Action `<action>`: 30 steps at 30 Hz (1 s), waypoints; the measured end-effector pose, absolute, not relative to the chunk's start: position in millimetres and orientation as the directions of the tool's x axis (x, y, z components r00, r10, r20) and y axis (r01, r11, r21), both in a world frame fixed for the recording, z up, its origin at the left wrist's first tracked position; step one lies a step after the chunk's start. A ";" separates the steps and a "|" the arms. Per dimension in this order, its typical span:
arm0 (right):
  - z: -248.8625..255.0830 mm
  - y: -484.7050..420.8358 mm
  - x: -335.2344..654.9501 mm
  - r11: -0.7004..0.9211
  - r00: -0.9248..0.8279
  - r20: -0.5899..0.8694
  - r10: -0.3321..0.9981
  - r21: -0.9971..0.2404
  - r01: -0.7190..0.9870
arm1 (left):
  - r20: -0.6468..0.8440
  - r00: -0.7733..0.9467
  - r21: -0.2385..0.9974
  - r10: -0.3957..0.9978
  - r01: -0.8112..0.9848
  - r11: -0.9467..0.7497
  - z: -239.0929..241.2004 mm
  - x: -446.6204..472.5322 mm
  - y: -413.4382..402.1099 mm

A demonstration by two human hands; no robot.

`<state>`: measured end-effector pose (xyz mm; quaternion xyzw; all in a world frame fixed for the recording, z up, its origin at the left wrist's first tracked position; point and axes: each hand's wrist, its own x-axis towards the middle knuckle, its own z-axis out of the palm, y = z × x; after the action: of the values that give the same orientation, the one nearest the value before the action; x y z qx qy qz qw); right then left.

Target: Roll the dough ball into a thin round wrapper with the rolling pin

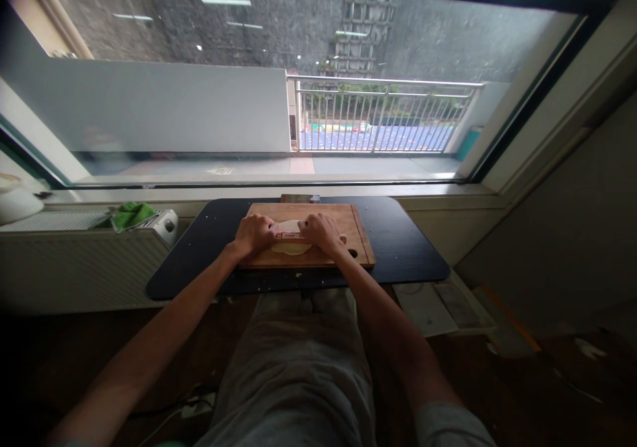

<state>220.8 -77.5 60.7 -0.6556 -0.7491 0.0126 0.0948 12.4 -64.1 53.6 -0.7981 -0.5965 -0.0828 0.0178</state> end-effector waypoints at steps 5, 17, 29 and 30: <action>59.5 -87.1 219.9 0.147 -0.133 0.116 0.984 -0.115 0.983 | 0.168 0.278 0.061 0.946 0.955 -0.291 50.4 12.6 -74.7; 50.5 -137.3 215.9 0.134 -0.119 0.183 0.976 -0.073 0.988 | 0.228 0.316 0.050 0.921 0.941 -0.335 39.4 6.5 -92.1; 54.2 -109.9 219.4 0.070 -0.061 0.063 0.996 -0.147 0.987 | 0.215 0.379 0.015 0.900 0.920 -0.391 56.0 22.1 -41.9; 52.3 -109.6 220.4 0.088 -0.081 0.052 0.995 -0.145 0.986 | 0.207 0.396 0.010 0.895 0.914 -0.406 58.6 24.2 -37.0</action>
<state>220.4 -109.6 52.3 -0.6743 -0.7344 0.0359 0.0684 24.2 -37.0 58.6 -0.8337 -0.5423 -0.0899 0.0523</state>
